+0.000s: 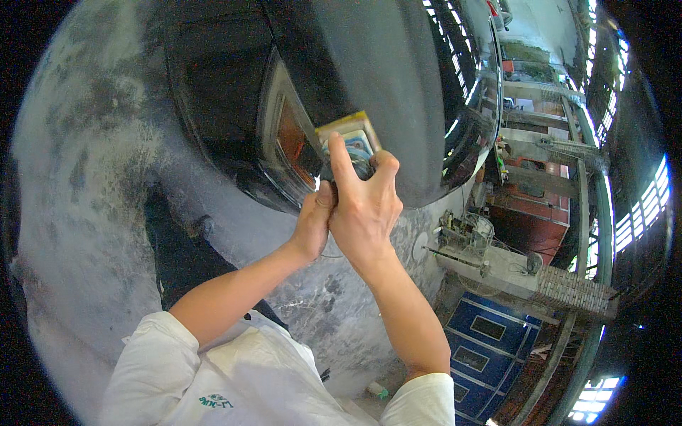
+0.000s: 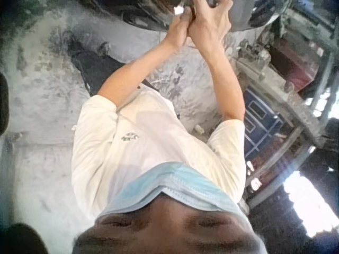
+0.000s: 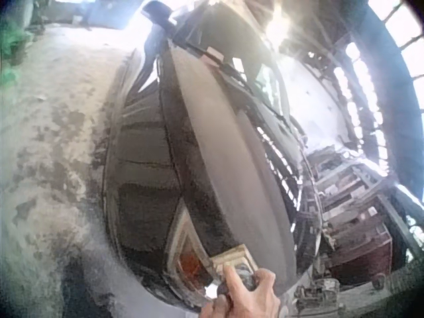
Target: The person uses a handheld electric polisher to buff the hood of a black car. They move the tool in steady overlapping passes across the hood surface, occasionally using the other hand to stabilize the area being worked.
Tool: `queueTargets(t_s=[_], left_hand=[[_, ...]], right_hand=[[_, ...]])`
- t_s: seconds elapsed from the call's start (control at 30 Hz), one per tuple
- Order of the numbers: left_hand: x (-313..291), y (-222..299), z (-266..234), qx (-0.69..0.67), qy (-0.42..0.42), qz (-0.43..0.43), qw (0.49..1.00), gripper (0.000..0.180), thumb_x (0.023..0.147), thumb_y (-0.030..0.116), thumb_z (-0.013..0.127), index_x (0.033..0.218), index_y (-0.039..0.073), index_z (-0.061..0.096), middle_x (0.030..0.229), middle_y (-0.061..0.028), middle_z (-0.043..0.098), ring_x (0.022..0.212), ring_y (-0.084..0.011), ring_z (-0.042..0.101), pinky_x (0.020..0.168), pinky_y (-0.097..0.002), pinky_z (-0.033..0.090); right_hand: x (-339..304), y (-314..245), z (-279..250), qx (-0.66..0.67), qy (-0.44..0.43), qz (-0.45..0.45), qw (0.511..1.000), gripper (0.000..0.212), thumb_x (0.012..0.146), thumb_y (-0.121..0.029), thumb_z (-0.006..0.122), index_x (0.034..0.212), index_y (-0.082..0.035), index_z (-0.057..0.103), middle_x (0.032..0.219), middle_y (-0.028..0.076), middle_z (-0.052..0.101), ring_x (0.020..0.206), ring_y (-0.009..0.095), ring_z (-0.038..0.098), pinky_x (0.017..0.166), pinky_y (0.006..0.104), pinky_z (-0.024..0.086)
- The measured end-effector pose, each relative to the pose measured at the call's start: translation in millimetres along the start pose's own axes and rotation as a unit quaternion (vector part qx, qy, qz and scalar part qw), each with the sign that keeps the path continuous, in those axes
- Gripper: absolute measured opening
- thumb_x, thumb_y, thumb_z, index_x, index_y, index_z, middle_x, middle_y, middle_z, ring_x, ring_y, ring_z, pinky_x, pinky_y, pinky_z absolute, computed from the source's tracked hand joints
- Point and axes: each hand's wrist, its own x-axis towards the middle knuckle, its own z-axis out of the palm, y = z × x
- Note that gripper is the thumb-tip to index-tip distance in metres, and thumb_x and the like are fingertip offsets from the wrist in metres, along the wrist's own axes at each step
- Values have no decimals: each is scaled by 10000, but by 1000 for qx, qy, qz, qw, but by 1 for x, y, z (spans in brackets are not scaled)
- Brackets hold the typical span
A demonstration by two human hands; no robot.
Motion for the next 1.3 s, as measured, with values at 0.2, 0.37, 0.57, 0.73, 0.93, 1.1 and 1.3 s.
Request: queueTargets(t_s=[0.2,0.37,0.57,0.73,0.93,1.1,1.3], left_hand=[[13,32,-8,-38,-12,-14,999,711,1121,666,449,869,42,678,809,40,611,764,-67,509,636,-281,406],[28,48,-19,-64,-29,-29,997,706,1119,659,469,894,33,707,830,25,644,794,-65,537,664,-277,433],[44,81,-23,-49,-51,-12,997,726,1124,652,468,892,20,738,866,5,682,849,-73,574,714,-280,471],[63,104,-22,-11,8,7,1000,745,1119,665,471,805,42,734,779,9,665,788,-72,573,671,-283,461],[87,135,-33,20,-9,-43,999,762,1114,716,389,746,102,652,640,23,562,590,-88,514,523,-288,410],[91,151,-28,-21,1,-75,997,783,1109,726,380,756,95,681,631,-3,590,560,-93,530,488,-292,416],[79,121,-21,-23,10,-33,999,757,1104,703,453,794,62,709,744,1,634,684,-76,537,590,-278,422]], right_hand=[[30,-23,-7,-7,-18,6,1000,748,801,-107,825,1511,-260,648,1200,217,509,940,397,673,743,467,583],[53,-35,-7,-18,-20,3,1000,756,821,-107,813,1537,-261,625,1181,220,517,929,413,680,745,472,582],[85,-48,-14,-33,-28,9,999,742,847,-103,791,1550,-254,607,1160,213,515,858,396,683,722,475,579],[115,-59,-14,-39,-33,6,999,717,868,-102,770,1549,-247,601,1143,219,510,825,412,689,705,491,581],[149,-71,-10,-44,-30,8,999,608,955,-145,718,1543,-252,603,1119,204,521,830,423,696,729,504,580],[160,-72,-12,-28,-34,6,999,665,881,-106,748,1524,-202,606,1183,268,516,861,485,709,693,535,587],[134,-59,-16,-21,-31,-6,999,675,866,-103,759,1518,-197,609,1173,262,530,854,475,708,686,529,583]])
